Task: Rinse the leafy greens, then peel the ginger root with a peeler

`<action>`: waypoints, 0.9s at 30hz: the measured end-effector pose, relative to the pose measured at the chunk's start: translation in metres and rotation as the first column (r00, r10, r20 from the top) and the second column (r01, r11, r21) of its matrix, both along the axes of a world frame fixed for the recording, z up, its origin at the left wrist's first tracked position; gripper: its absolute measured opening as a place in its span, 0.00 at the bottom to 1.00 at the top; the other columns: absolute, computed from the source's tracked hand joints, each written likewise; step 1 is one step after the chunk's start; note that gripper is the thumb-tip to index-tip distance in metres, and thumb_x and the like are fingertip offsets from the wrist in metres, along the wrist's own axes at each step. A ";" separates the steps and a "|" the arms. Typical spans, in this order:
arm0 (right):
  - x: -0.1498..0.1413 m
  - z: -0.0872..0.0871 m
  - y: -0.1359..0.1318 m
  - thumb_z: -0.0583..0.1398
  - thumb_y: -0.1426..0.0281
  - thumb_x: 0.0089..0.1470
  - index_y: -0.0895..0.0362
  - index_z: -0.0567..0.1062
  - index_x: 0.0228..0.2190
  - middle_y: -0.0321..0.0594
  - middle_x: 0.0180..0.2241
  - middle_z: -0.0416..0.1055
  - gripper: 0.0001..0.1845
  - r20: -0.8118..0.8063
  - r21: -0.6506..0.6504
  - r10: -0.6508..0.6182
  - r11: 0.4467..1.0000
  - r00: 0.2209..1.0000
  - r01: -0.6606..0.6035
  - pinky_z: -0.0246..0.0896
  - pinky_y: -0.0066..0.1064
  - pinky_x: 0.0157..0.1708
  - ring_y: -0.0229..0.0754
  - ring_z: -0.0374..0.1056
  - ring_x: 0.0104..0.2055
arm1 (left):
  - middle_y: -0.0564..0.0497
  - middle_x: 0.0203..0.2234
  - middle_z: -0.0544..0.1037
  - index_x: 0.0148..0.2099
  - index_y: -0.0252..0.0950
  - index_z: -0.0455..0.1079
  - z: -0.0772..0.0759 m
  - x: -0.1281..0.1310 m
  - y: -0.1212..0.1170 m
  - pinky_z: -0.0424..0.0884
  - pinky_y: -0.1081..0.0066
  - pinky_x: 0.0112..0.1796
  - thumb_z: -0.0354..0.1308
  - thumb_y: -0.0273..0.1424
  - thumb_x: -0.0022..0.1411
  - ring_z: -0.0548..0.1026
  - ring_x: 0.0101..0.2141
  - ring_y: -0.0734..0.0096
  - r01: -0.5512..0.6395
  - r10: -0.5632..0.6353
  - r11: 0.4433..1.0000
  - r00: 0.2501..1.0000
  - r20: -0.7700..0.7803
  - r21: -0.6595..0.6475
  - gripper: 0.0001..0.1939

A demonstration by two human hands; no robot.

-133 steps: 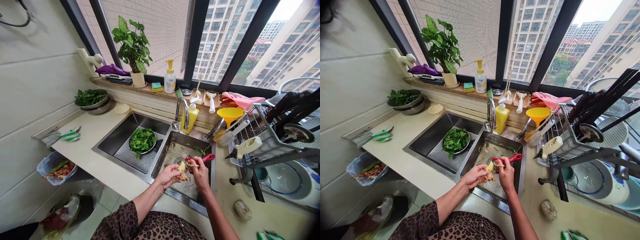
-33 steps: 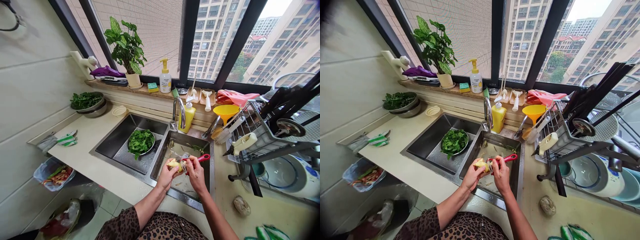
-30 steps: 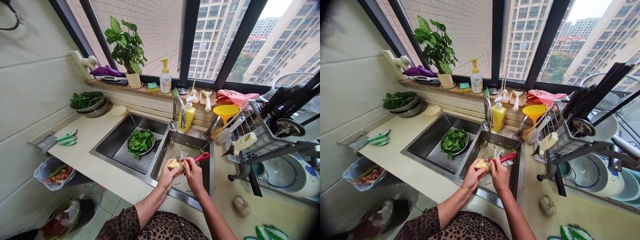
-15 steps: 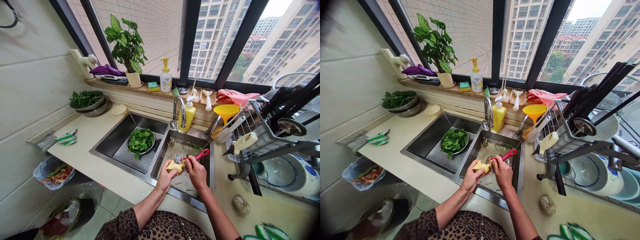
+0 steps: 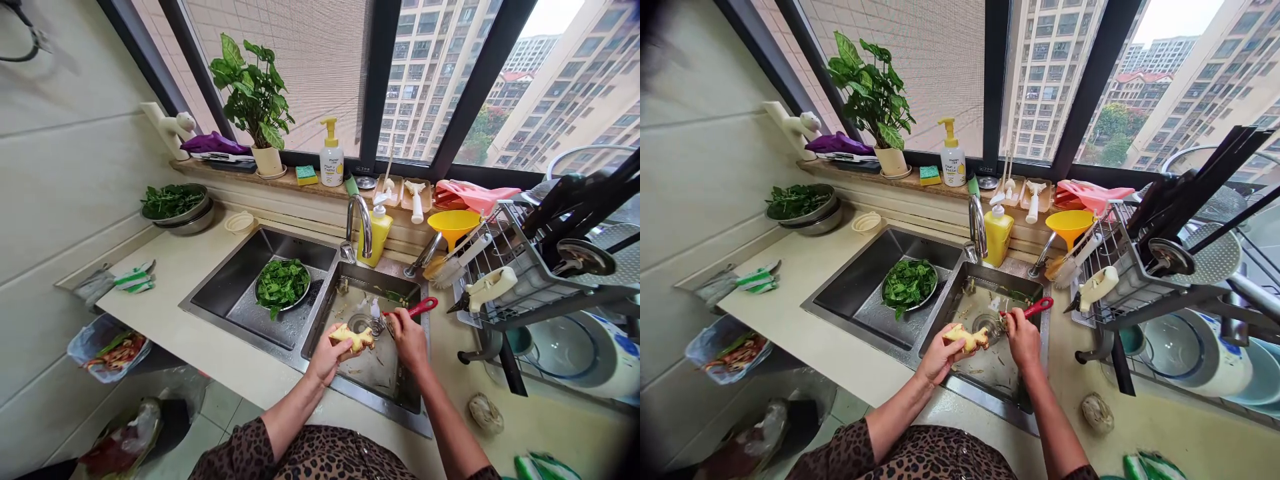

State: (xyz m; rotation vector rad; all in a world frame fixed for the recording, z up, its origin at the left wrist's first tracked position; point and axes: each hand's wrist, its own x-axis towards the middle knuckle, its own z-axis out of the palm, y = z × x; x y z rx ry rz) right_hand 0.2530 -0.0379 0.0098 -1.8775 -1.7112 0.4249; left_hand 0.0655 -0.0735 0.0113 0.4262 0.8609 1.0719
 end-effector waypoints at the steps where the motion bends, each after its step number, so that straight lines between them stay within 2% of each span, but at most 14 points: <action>1: -0.002 0.002 -0.002 0.48 0.57 0.56 0.56 0.70 0.34 0.37 0.22 0.69 0.18 -0.054 0.034 -0.009 0.999 0.999 0.011 0.50 0.25 0.22 0.37 0.62 0.22 | 0.51 0.31 0.73 0.39 0.35 0.60 -0.001 0.000 0.001 0.73 0.61 0.35 0.68 0.32 0.40 0.76 0.31 0.65 -0.030 0.030 0.999 1.000 0.001 -0.025 0.24; 4: -0.017 0.011 -0.013 0.47 0.58 0.57 0.56 0.68 0.35 0.37 0.25 0.69 0.18 -0.231 0.108 0.088 0.992 0.969 -0.065 0.54 0.25 0.25 0.37 0.62 0.24 | 0.50 0.29 0.74 0.38 0.34 0.61 -0.003 0.003 0.004 0.74 0.64 0.32 0.69 0.31 0.39 0.75 0.30 0.66 -0.101 0.099 0.990 0.995 -0.026 -0.097 0.24; 7: -0.037 0.015 -0.025 0.46 0.58 0.58 0.56 0.68 0.36 0.36 0.25 0.70 0.17 -0.251 0.103 0.152 0.986 0.956 -0.130 0.54 0.24 0.25 0.36 0.63 0.24 | 0.50 0.29 0.74 0.36 0.33 0.62 -0.005 0.007 0.005 0.73 0.68 0.32 0.68 0.31 0.41 0.75 0.29 0.69 -0.111 0.111 0.990 0.994 -0.009 -0.086 0.21; 10: -0.047 0.009 -0.030 0.46 0.58 0.58 0.55 0.70 0.36 0.37 0.25 0.71 0.18 -0.054 0.056 0.160 0.986 0.986 -0.157 0.49 0.24 0.23 0.37 0.63 0.24 | 0.51 0.29 0.73 0.35 0.33 0.62 -0.008 0.011 0.003 0.73 0.69 0.34 0.67 0.29 0.41 0.74 0.30 0.72 -0.120 0.122 0.992 0.991 0.051 -0.048 0.20; 13: -0.044 0.000 -0.027 0.46 0.57 0.58 0.53 0.72 0.37 0.38 0.26 0.71 0.19 0.171 0.038 0.156 0.986 0.973 -0.165 0.43 0.24 0.21 0.36 0.64 0.24 | 0.51 0.29 0.73 0.35 0.33 0.62 -0.011 0.011 -0.001 0.73 0.69 0.35 0.68 0.28 0.41 0.74 0.30 0.73 -0.143 0.146 0.988 0.988 0.054 -0.050 0.20; 16: -0.032 -0.004 -0.020 0.46 0.57 0.58 0.53 0.73 0.37 0.38 0.24 0.70 0.20 0.281 0.044 0.112 0.991 0.953 -0.129 0.39 0.25 0.20 0.35 0.61 0.22 | 0.52 0.29 0.72 0.36 0.34 0.61 -0.012 0.008 -0.003 0.73 0.70 0.34 0.68 0.28 0.40 0.74 0.30 0.73 -0.140 0.141 0.989 0.990 0.020 -0.050 0.22; 18: -0.019 -0.003 -0.014 0.48 0.56 0.57 0.54 0.73 0.36 0.38 0.23 0.69 0.20 0.278 0.074 0.009 0.997 0.961 -0.031 0.40 0.25 0.20 0.35 0.60 0.21 | 0.52 0.29 0.72 0.37 0.34 0.60 -0.011 0.004 -0.003 0.73 0.69 0.34 0.68 0.28 0.41 0.74 0.30 0.72 -0.127 0.127 0.991 0.992 0.008 -0.053 0.22; 20: -0.005 -0.001 -0.007 0.48 0.57 0.55 0.55 0.73 0.36 0.39 0.24 0.68 0.19 0.159 0.115 -0.075 0.992 0.984 0.057 0.45 0.25 0.22 0.36 0.60 0.23 | 0.52 0.29 0.72 0.37 0.35 0.60 -0.009 0.001 -0.002 0.73 0.68 0.34 0.68 0.29 0.41 0.74 0.30 0.71 -0.123 0.124 0.991 0.992 0.003 -0.060 0.23; 21: 0.001 0.000 -0.005 0.49 0.59 0.55 0.56 0.73 0.34 0.40 0.25 0.69 0.18 0.057 0.123 -0.074 0.990 0.996 0.067 0.49 0.26 0.24 0.37 0.61 0.25 | 0.52 0.29 0.72 0.38 0.35 0.60 -0.009 -0.001 -0.001 0.73 0.67 0.34 0.67 0.29 0.41 0.74 0.30 0.70 -0.129 0.130 0.990 0.992 0.002 -0.063 0.23; 23: 0.008 -0.002 -0.004 0.50 0.61 0.52 0.57 0.73 0.29 0.40 0.27 0.69 0.16 -0.208 0.084 0.011 0.996 0.978 0.007 0.55 0.28 0.29 0.39 0.63 0.28 | 0.52 0.31 0.72 0.40 0.37 0.60 -0.008 -0.002 0.002 0.73 0.66 0.35 0.67 0.29 0.41 0.75 0.31 0.69 -0.149 0.150 0.987 0.989 0.015 -0.061 0.25; 25: 0.006 -0.006 -0.007 0.52 0.62 0.48 0.57 0.73 0.27 0.39 0.27 0.70 0.14 -0.497 -0.030 0.085 0.993 0.864 -0.115 0.58 0.31 0.31 0.41 0.65 0.30 | 0.52 0.33 0.71 0.44 0.39 0.59 -0.007 0.000 0.005 0.72 0.64 0.37 0.67 0.30 0.42 0.75 0.33 0.69 -0.179 0.181 0.983 0.983 0.043 -0.037 0.27; 27: -0.002 -0.010 -0.014 0.55 0.61 0.45 0.57 0.74 0.31 0.40 0.28 0.72 0.14 -0.721 -0.184 0.035 0.953 0.692 -0.240 0.60 0.32 0.31 0.42 0.67 0.31 | 0.52 0.34 0.71 0.45 0.40 0.60 -0.008 0.004 0.008 0.70 0.65 0.39 0.67 0.31 0.42 0.75 0.34 0.70 -0.182 0.182 0.983 0.982 0.051 -0.002 0.28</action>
